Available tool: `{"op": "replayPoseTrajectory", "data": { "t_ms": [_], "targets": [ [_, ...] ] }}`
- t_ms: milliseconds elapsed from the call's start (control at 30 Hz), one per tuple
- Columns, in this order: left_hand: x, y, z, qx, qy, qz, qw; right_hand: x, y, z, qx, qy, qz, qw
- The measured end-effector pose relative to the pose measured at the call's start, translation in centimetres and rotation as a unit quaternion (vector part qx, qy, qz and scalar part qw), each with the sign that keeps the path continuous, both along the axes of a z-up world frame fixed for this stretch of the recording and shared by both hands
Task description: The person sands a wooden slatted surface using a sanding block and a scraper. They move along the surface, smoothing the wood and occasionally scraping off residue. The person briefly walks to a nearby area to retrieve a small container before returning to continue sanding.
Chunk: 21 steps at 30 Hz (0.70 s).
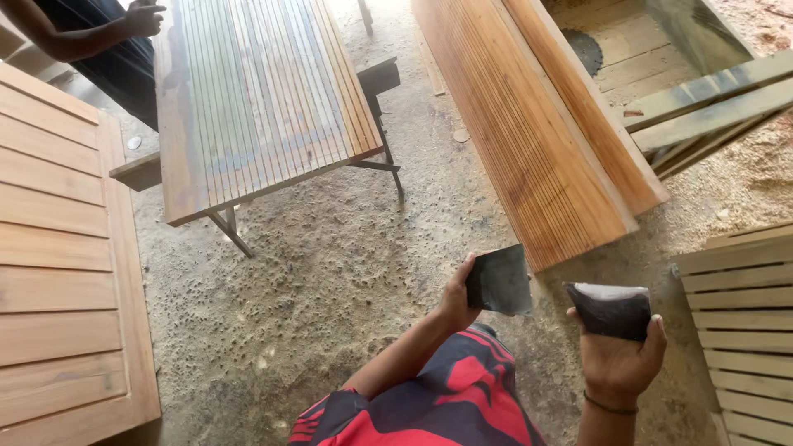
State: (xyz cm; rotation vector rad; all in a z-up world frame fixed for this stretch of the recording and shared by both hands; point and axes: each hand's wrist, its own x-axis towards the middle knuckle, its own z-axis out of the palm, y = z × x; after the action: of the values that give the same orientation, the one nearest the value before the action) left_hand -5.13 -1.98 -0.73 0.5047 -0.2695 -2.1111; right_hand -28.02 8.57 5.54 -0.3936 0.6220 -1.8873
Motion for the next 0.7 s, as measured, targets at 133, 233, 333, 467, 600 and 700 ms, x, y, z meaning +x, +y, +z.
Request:
{"op": "replayPoseTrajectory", "data": {
  "t_ms": [133, 233, 333, 467, 600, 700],
  "targets": [
    [-4.5, -2.6, 1.0, 0.005, 0.03, 0.014, 0.999, -1.4, -4.1, 3.1, -0.016, 0.104, -0.01, 0.994],
    [-6.2, -3.9, 2.0, 0.074, 0.016, 0.101, 0.992, -1.4, -7.6, 5.1, -0.063, 0.169, 0.008, 0.984],
    [-7.4, -1.7, 3.0, 0.014, 0.002, 0.144, 0.989, -2.2, -8.9, 6.4, -0.179, 0.221, 0.036, 0.958],
    [-9.9, 0.7, 5.6, 0.033, -0.051, 0.264, 0.963, -4.6, -10.8, 8.3, -0.287, 0.262, 0.083, 0.917],
    [-15.7, 3.6, 8.6, 0.031, -0.041, 0.37, 0.928, -7.9, -10.5, 10.5, -0.34, 0.29, 0.141, 0.883],
    [-20.4, 5.3, 9.9, 0.021, -0.047, 0.428, 0.902, -11.7, -10.1, 11.6, -0.383, 0.331, 0.188, 0.842]
  ]
}}
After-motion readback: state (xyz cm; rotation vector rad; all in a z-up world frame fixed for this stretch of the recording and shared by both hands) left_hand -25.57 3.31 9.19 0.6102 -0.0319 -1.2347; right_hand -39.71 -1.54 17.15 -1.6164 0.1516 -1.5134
